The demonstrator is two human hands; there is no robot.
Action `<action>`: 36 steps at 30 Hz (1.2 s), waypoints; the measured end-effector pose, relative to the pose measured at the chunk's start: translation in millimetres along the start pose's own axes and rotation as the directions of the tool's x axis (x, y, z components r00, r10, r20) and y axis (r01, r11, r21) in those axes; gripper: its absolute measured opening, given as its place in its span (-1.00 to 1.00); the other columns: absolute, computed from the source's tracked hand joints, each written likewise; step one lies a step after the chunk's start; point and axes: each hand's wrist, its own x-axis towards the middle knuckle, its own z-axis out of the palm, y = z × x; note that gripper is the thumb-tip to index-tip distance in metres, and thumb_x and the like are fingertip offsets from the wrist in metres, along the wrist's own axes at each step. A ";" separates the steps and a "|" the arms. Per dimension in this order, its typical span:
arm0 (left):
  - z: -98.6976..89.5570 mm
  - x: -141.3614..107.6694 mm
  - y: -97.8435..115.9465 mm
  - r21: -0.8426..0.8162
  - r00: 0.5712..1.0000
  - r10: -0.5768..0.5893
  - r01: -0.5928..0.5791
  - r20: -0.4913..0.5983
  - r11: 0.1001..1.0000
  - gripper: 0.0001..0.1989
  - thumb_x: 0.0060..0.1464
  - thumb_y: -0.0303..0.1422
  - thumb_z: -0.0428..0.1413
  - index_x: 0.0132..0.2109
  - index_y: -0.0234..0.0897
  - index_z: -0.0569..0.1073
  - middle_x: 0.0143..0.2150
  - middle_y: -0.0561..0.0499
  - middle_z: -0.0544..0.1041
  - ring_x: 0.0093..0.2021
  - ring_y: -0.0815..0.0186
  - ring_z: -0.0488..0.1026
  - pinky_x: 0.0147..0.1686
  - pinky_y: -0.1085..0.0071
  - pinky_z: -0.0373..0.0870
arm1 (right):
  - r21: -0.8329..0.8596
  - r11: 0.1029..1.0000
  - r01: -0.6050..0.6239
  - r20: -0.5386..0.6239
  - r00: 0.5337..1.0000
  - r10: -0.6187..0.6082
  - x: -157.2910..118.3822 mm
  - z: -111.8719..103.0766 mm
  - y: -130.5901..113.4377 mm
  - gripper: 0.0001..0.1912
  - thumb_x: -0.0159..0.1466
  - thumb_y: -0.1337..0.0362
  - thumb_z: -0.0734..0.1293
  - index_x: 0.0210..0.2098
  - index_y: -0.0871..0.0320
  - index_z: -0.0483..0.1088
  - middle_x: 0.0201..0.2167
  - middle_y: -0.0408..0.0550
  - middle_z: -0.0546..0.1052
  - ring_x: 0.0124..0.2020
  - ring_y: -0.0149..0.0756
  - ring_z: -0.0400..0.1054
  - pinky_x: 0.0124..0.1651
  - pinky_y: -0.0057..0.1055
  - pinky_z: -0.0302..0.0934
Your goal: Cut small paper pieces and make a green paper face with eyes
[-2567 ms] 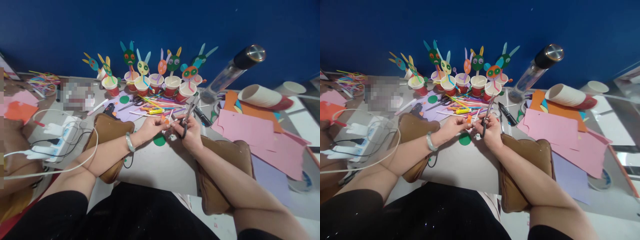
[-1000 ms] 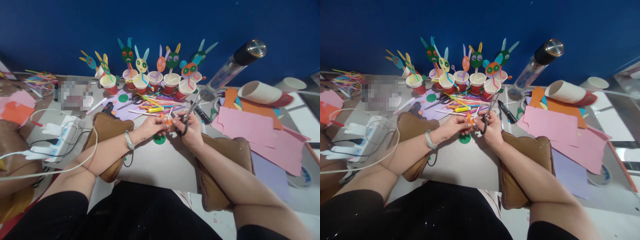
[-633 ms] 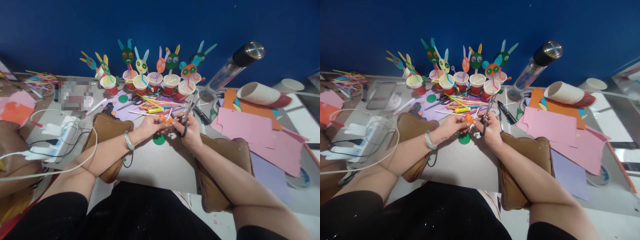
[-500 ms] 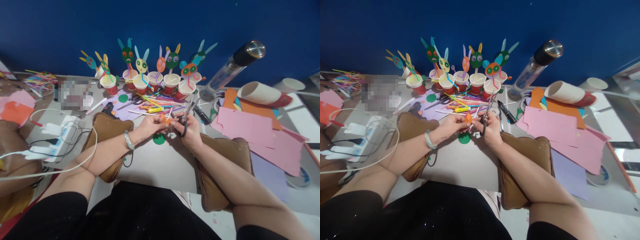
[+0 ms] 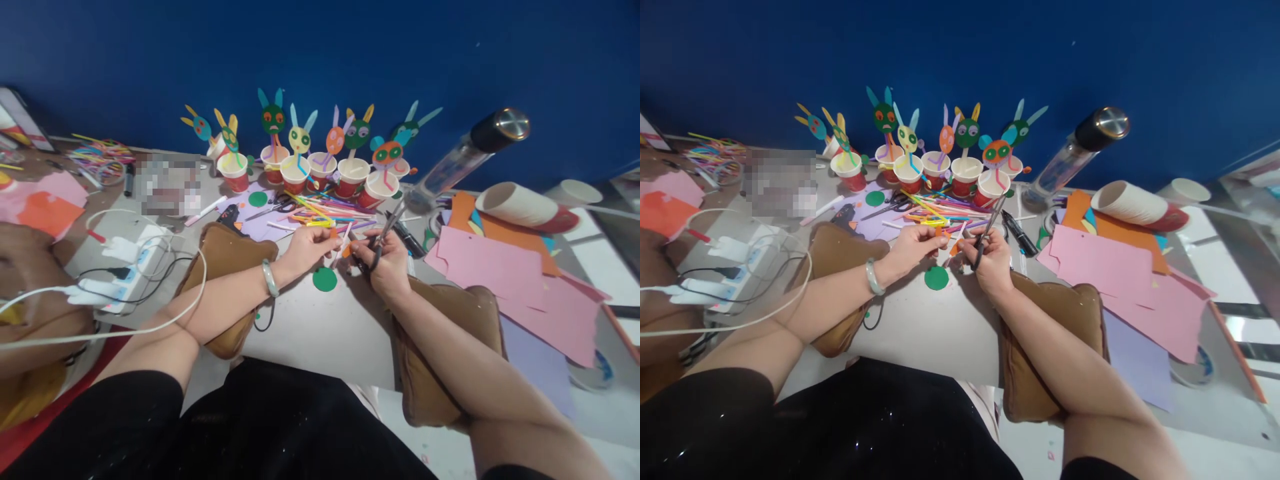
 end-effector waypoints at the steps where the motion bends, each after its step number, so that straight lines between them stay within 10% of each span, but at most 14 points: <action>1: 1.2 -2.4 1.7 -0.003 0.998 0.051 -0.051 0.047 0.999 -0.76 0.05 -0.32 0.34 -0.46 -0.34 0.51 -0.54 0.09 0.48 -0.53 0.50 0.35 -0.47 0.53 0.27 | -0.035 0.999 0.017 0.000 1.000 -0.017 1.3 -0.4 0.7 -0.45 -0.09 0.15 0.68 -0.23 0.02 0.38 -0.50 -0.28 0.57 -0.61 -0.34 0.44 -0.53 -0.40 0.35; 3: 4.2 -8.7 4.7 0.014 0.954 0.069 -0.077 0.292 0.997 -0.86 -0.01 -0.39 0.36 -0.43 -0.35 0.59 -0.48 0.04 0.56 -0.47 0.46 0.43 -0.40 0.51 0.34 | -0.116 0.992 0.049 0.042 0.998 -0.044 3.6 1.0 2.1 -0.48 -0.10 0.14 0.68 -0.25 0.03 0.41 -0.51 -0.25 0.58 -0.58 -0.33 0.45 -0.50 -0.39 0.35; 7: 9.9 -19.8 5.8 0.142 0.646 -0.104 -0.006 0.756 0.990 -0.97 -0.05 -0.48 0.36 -0.41 -0.31 0.67 -0.41 -0.03 0.65 -0.40 0.36 0.55 -0.33 0.47 0.42 | -0.236 0.969 0.069 0.186 0.982 -0.025 9.7 16.1 2.4 -0.51 -0.03 0.08 0.66 -0.23 0.07 0.43 -0.47 -0.16 0.60 -0.48 -0.27 0.50 -0.41 -0.35 0.38; 14: 10.7 -18.5 -2.5 0.279 0.463 -0.161 -0.200 0.872 0.939 -0.95 0.01 -0.52 0.33 -0.39 -0.34 0.68 -0.45 0.00 0.63 -0.44 0.40 0.51 -0.40 0.51 0.33 | -0.334 0.939 0.081 0.322 0.946 0.033 34.0 66.2 0.0 -0.49 -0.07 0.09 0.62 -0.24 0.11 0.39 -0.51 -0.14 0.55 -0.46 -0.25 0.46 -0.38 -0.37 0.29; 22: 9.6 -11.9 -10.1 0.276 0.355 -0.192 -0.204 0.915 0.939 -0.93 -0.11 -0.50 0.38 -0.46 -0.31 0.66 -0.52 0.01 0.61 -0.53 0.37 0.47 -0.46 0.47 0.28 | -0.426 0.898 0.112 0.363 0.930 0.056 47.3 103.4 11.6 -0.64 -0.03 0.24 0.48 -0.24 0.16 0.42 -0.55 -0.20 0.44 -0.52 -0.37 0.28 -0.43 -0.43 0.14; 36: 6.9 -8.1 -11.9 0.311 0.392 -0.225 -0.171 0.892 0.935 -0.93 -0.11 -0.50 0.38 -0.47 -0.29 0.65 -0.51 0.03 0.61 -0.51 0.37 0.47 -0.46 0.47 0.30 | -0.587 0.777 0.229 0.343 0.939 -0.017 55.5 104.8 18.7 -0.68 0.03 0.25 0.43 -0.21 0.19 0.55 -0.44 -0.08 0.59 -0.42 -0.27 0.41 -0.33 -0.38 0.28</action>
